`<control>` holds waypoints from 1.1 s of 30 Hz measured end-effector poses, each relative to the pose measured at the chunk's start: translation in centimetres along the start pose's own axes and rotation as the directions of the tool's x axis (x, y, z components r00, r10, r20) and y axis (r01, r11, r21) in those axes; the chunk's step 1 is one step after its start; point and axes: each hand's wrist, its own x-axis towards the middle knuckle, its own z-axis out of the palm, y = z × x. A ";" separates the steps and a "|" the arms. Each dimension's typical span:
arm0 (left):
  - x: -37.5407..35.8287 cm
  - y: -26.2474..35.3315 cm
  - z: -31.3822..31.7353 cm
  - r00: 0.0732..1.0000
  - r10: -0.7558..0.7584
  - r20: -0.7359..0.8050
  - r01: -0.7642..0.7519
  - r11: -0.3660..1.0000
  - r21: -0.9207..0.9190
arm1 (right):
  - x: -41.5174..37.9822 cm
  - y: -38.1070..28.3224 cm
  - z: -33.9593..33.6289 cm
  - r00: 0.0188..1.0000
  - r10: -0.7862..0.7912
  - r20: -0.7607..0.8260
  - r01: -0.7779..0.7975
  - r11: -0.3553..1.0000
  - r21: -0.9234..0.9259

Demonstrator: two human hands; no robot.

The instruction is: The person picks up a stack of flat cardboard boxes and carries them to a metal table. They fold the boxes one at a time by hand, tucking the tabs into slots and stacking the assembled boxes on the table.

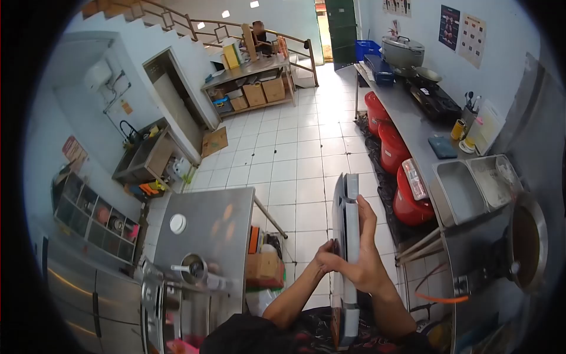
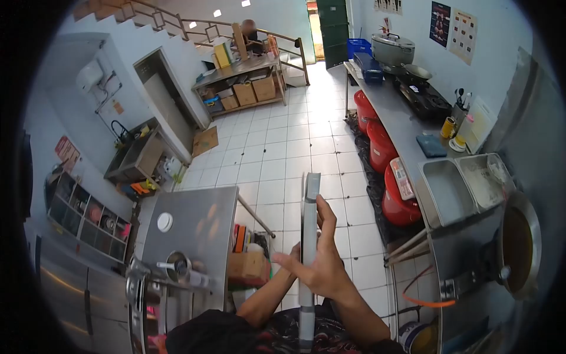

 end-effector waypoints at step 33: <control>25.2 67.7 -8.1 0.663 0.645 -0.380 -0.582 0.764 0.281 | 70.9 41.1 -5.7 0.650 0.363 0.667 -0.743 0.485 0.460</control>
